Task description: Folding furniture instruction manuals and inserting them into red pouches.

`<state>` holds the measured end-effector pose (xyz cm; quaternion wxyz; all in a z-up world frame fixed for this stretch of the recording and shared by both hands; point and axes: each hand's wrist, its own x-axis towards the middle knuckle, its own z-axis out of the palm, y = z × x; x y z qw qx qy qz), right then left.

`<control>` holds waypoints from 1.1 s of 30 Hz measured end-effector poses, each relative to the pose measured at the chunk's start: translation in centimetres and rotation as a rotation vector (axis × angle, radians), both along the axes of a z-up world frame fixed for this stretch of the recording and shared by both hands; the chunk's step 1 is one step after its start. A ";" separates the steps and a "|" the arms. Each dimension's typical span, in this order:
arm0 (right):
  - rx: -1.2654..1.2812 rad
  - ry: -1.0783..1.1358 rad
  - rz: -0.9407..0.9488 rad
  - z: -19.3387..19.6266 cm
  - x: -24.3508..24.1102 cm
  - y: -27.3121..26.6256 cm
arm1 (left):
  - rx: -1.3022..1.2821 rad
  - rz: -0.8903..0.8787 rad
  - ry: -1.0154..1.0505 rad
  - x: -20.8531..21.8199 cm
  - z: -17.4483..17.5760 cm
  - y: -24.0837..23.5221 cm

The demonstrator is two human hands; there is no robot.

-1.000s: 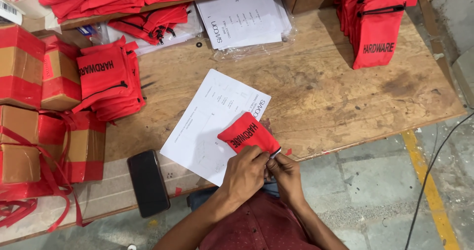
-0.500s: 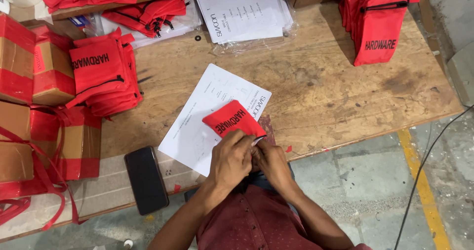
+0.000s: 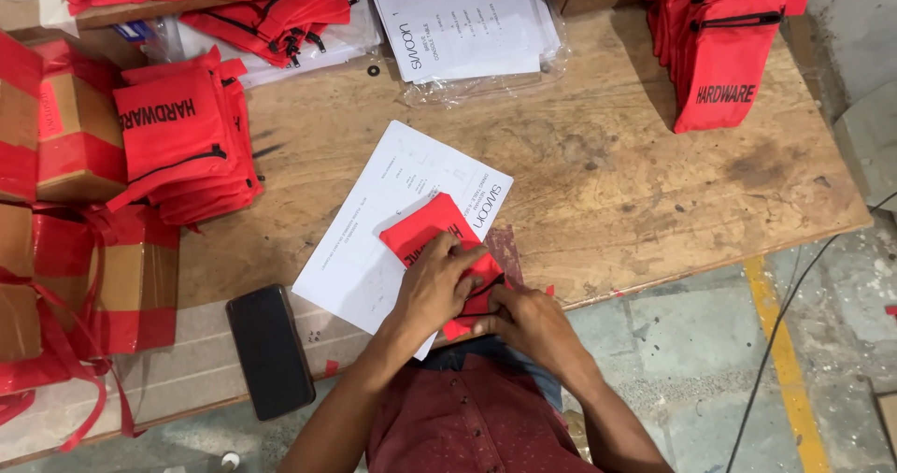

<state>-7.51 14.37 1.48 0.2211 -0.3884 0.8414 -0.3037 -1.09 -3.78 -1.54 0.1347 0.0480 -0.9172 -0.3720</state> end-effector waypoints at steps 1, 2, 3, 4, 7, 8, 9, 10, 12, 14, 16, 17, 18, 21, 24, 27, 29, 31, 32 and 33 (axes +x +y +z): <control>0.038 0.025 0.011 -0.4 0.0 0.7 | -0.010 -0.020 -0.046 0.3 -0.2 0.2; 0.045 0.017 0.009 -0.2 -0.1 0.8 | -0.003 -0.022 -0.053 0.4 -0.4 0.1; 0.041 0.066 -0.003 -0.1 -0.4 0.8 | 0.022 -0.029 -0.050 0.4 -0.5 0.0; 0.036 0.114 -0.014 0.1 -0.6 0.8 | 0.046 -0.036 -0.047 0.4 -0.6 -0.2; -0.034 0.199 -0.121 -0.2 -0.8 0.4 | 0.138 -0.127 -0.183 1.1 -0.8 -0.9; -0.033 0.194 -0.114 0.1 -0.6 0.2 | 0.140 -0.121 -0.188 1.7 -0.7 -0.7; -0.074 0.262 -0.148 0.4 -0.6 0.0 | 0.107 -0.150 -0.124 2.1 -0.6 -0.5; -0.116 0.330 -0.181 0.8 -0.6 -0.2 | 0.072 -0.179 -0.060 2.5 -0.5 -0.2; -0.178 0.313 -0.081 -0.5 -0.3 0.0 | 0.069 -0.168 -0.005 3.0 0.5 0.0; -0.234 0.296 0.007 -1.2 0.4 -0.2 | 0.068 -0.170 0.048 3.8 0.2 0.3; -0.281 0.359 0.218 -1.3 1.1 -0.9 | 0.053 -0.074 0.111 4.5 -1.2 0.6; -0.280 0.360 0.216 -0.9 1.1 -1.1 | 0.055 -0.076 0.112 5.2 -0.9 1.1; -0.221 0.306 0.228 -0.4 1.0 -1.3 | 0.115 0.080 0.125 5.9 -0.7 1.5; -0.200 0.272 0.285 1.0 1.1 -1.9 | 0.187 0.303 0.074 7.7 -0.5 2.4; -0.249 0.324 0.333 0.9 1.2 -2.2 | 0.225 0.369 0.042 8.6 -0.7 3.0; -0.250 0.290 0.335 -0.9 1.4 -1.9 | 0.323 0.401 -0.048 8.3 0.3 3.1; -0.235 0.222 0.335 -1.2 1.5 -1.8 | 0.396 0.431 -0.172 8.3 0.5 3.0; -0.288 0.226 0.306 -0.6 1.8 -2.0 | 0.452 0.402 -0.090 8.7 -0.3 3.0; -0.284 0.221 0.306 -0.6 1.8 -2.0 | 0.457 0.403 -0.096 8.7 0.3 3.1; -0.285 0.232 0.300 -0.5 1.9 -2.1 | 0.558 0.420 -0.170 8.7 1.0 3.0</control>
